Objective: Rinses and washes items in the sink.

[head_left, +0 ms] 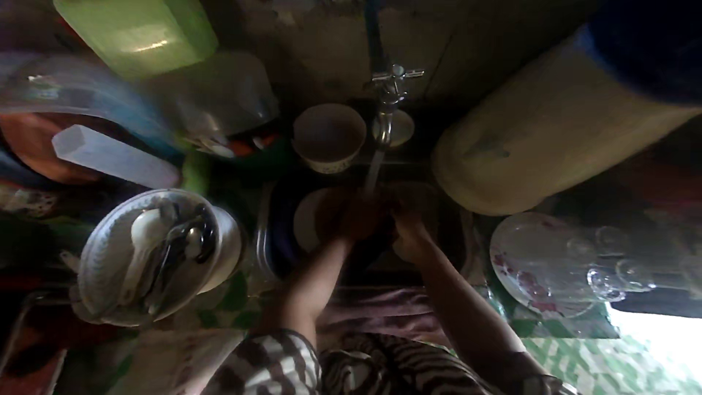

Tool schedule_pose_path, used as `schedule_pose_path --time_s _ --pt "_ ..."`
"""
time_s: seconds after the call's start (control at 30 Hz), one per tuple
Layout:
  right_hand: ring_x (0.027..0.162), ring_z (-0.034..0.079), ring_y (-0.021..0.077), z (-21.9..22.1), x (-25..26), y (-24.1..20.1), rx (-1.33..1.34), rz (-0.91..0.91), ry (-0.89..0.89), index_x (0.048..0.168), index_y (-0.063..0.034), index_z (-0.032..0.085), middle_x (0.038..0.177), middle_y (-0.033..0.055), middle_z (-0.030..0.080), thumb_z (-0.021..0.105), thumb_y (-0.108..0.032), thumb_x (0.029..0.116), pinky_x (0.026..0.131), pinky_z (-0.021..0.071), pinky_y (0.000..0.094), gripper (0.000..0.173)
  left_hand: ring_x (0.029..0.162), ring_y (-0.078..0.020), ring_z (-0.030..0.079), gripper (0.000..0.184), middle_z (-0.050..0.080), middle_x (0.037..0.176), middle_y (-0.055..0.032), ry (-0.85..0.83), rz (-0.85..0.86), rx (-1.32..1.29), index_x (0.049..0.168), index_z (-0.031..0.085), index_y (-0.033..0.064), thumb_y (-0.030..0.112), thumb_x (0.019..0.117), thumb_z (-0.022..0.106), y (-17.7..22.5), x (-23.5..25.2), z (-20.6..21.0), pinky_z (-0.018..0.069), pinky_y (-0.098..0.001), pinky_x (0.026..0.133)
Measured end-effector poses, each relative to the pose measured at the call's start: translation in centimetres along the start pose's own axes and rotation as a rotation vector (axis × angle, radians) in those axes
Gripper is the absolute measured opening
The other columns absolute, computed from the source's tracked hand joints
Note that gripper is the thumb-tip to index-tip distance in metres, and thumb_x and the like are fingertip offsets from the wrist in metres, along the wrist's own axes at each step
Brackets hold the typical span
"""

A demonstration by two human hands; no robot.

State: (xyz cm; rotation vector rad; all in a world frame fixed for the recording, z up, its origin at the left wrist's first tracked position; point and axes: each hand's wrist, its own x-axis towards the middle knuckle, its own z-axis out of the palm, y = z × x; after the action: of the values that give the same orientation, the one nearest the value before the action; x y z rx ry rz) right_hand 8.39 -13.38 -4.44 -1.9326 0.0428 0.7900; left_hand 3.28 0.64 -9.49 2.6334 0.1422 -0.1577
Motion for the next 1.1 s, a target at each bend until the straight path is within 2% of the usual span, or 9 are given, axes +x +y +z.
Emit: schedule_pose_path --time_s 0.13,0.2,0.23,0.3,0.43,0.6,0.73,0.93,1.1 --pt "0.125 0.060 0.0358 -0.8 0.1 0.6 0.078 0.002 0.050 0.155 -0.0187 0.043 0.146 0.0206 0.053 0.049 -0.016 0.1093 0.096 0.0549 0.0545 0.047 0.155 -0.0365 0.024 0.060 0.033 0.166 -0.0102 0.108 -0.310 0.145 0.159 0.038 0.0183 0.042 0.1055 0.048 -1.2 0.1 -3.4 0.0098 -0.0696 0.122" --pt "0.131 0.056 0.0342 -1.2 0.8 1.5 0.077 -0.055 0.045 0.156 -0.0154 0.042 0.150 0.0193 0.050 0.050 -0.014 0.1084 0.103 0.0507 0.0533 0.048 0.147 -0.0424 0.036 0.057 0.044 0.158 -0.0164 0.124 -0.499 0.134 0.153 0.045 0.0137 0.038 0.1019 0.056 -1.8 -0.5 -5.3 0.0228 -0.0763 0.113" --pt "0.132 0.054 0.0336 -1.2 1.3 1.9 0.097 -0.083 0.040 0.156 -0.0138 0.041 0.151 0.0194 0.050 0.050 -0.012 0.1079 0.105 0.0494 0.0523 0.049 0.142 -0.0428 0.043 0.057 0.047 0.152 -0.0207 0.102 -0.565 0.040 0.150 0.047 0.0099 0.037 0.1009 0.059 -2.0 -1.6 -6.6 0.0346 -0.0717 0.110" --pt "0.127 0.058 0.0312 -0.7 2.2 2.5 0.222 -0.079 0.031 0.155 -0.0151 0.042 0.148 0.0188 0.052 0.051 -0.010 0.1071 0.100 0.0529 0.0500 0.049 0.139 -0.0403 0.048 0.056 0.049 0.151 -0.0232 0.128 -0.633 -0.351 0.152 0.044 0.0059 0.036 0.1056 0.056 -3.6 -4.2 -6.8 0.0399 -0.0631 0.112" --pt "0.107 0.065 0.0328 1.7 3.1 3.0 0.385 0.005 -0.031 0.155 -0.0228 0.043 0.136 0.0197 0.059 0.052 -0.019 0.1083 0.082 0.0582 0.0507 0.047 0.131 -0.0290 0.056 0.051 0.056 0.147 -0.0114 0.362 -0.752 -1.277 0.152 0.046 0.0203 0.045 0.1074 0.049 -5.2 -7.9 -5.3 0.0494 -0.0557 0.103" --pt "0.130 0.057 0.0361 5.1 3.7 2.5 -0.061 -0.171 0.051 0.152 -0.0123 0.049 0.144 0.0196 0.058 0.066 -0.021 0.1014 0.108 0.0466 0.0549 0.054 0.137 -0.0342 0.050 0.061 0.053 0.150 -0.0171 0.534 -0.889 -1.108 0.149 0.051 0.0121 0.055 0.1073 0.040 -3.4 -9.2 -5.9 0.0424 -0.0619 0.109" --pt "0.119 0.061 0.0434 4.6 4.9 2.0 -0.330 -0.270 0.097 0.136 -0.0031 0.061 0.126 0.0251 0.065 0.078 -0.024 0.0918 0.102 0.0486 0.0618 0.051 0.132 -0.0342 0.056 0.065 0.059 0.143 -0.0175 0.538 -0.921 -1.084 0.145 0.056 0.0130 0.062 0.1054 0.038 -4.3 -9.9 -4.1 0.0454 -0.0608 0.107" --pt "0.110 0.066 0.0418 0.2 1.8 -2.6 -0.462 -0.207 -0.018 0.135 -0.0019 0.060 0.122 0.0263 0.066 0.058 -0.033 0.1054 0.095 0.0528 0.0600 0.043 0.100 -0.0301 0.065 0.066 0.066 0.113 -0.0201 0.635 -1.021 -1.467 0.131 0.060 0.0024 0.061 0.1051 0.040 -3.9 -9.2 -1.9 0.0565 -0.0502 0.084" --pt "0.106 0.068 0.0413 -1.5 1.2 -5.1 -0.512 -0.212 0.119 0.136 -0.0029 0.055 0.119 0.0248 0.067 0.058 -0.024 0.1046 0.091 0.0546 0.0609 0.038 0.098 -0.0279 0.065 0.051 0.064 0.114 -0.0178 0.602 -0.971 -1.716 0.136 0.053 0.0055 0.047 0.1094 0.041 -2.8 -8.1 -1.0 0.0569 -0.0470 0.082"
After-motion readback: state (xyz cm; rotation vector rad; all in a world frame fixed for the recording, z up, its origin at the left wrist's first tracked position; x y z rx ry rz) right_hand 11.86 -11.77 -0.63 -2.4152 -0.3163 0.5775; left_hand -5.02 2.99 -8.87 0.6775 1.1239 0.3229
